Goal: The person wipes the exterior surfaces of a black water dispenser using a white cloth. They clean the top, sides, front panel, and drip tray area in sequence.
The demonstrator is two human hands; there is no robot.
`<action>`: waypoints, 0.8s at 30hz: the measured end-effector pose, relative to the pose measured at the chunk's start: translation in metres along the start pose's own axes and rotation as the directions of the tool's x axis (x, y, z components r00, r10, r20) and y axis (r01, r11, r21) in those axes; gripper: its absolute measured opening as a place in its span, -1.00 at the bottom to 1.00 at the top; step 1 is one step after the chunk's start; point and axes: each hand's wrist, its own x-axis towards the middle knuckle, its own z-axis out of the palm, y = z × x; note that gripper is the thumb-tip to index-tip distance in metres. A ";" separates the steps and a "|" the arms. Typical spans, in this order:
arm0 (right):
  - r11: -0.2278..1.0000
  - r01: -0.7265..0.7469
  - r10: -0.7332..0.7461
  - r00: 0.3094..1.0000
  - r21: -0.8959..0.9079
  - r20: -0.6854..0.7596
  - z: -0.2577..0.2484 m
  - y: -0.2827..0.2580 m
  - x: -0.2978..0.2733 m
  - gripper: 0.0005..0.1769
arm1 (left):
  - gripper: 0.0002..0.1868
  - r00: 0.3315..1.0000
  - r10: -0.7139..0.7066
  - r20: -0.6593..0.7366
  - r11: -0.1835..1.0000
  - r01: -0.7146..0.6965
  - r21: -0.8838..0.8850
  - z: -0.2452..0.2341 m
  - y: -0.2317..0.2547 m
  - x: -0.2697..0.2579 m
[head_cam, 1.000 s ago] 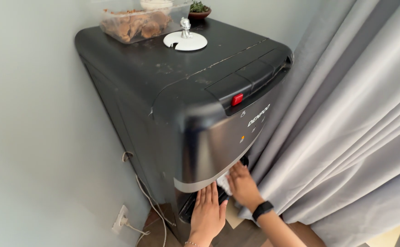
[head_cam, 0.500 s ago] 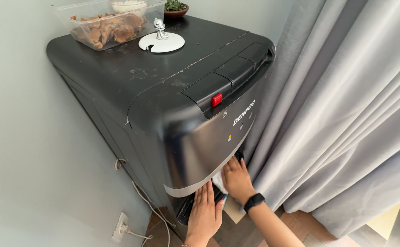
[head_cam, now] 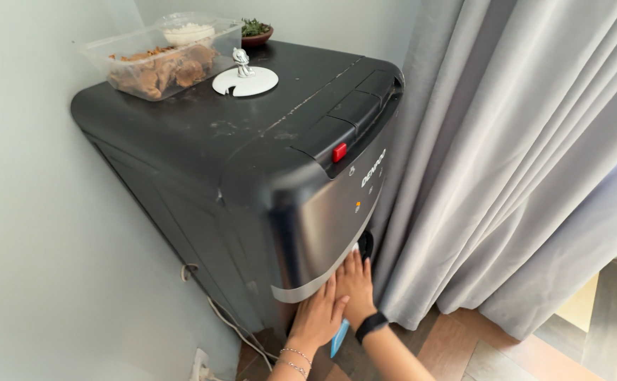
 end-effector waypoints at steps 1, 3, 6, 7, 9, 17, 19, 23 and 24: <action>0.999 -0.023 0.024 1.000 0.042 -0.019 -0.007 0.001 0.009 -0.26 | -0.20 1.000 -0.021 0.020 1.000 0.021 0.005 -0.001 -0.002 0.000; 0.992 -0.075 0.078 0.997 0.101 -0.029 -0.020 0.001 0.025 -0.26 | -0.17 0.996 -0.065 0.061 0.998 0.064 0.010 0.001 -0.002 -0.001; 0.979 -0.131 0.133 0.991 0.156 -0.004 -0.026 0.002 0.031 -0.26 | -0.17 0.973 -0.128 0.192 0.989 0.139 -0.042 0.003 -0.008 -0.003; 0.973 -0.137 0.141 0.990 0.186 -0.007 -0.025 0.002 0.031 -0.23 | -0.17 0.978 -0.111 0.179 0.992 0.120 -0.036 0.002 -0.010 -0.002; 0.972 -0.131 0.139 0.990 0.193 -0.028 -0.016 0.002 0.025 -0.21 | -0.16 0.984 -0.083 0.155 0.996 0.089 -0.031 0.002 -0.011 -0.003; 0.983 -0.092 0.114 0.984 0.160 -0.140 0.023 0.010 0.014 -0.27 | -0.16 0.986 -0.064 0.155 0.998 0.063 0.009 0.006 -0.013 -0.006; 0.971 -0.128 0.157 0.978 0.200 -0.137 0.016 0.016 0.028 -0.25 | -0.15 0.989 -0.045 0.141 0.999 0.043 0.017 0.007 -0.012 -0.004; 0.965 -0.145 0.174 0.977 0.217 -0.122 0.013 0.024 0.038 -0.24 | -0.15 0.991 -0.026 0.130 0.999 0.019 0.049 0.010 -0.012 -0.002; 0.966 -0.131 0.167 0.975 0.222 -0.149 0.017 0.025 0.033 -0.25 | -0.15 0.988 -0.037 0.147 0.998 0.030 0.051 0.011 -0.011 -0.002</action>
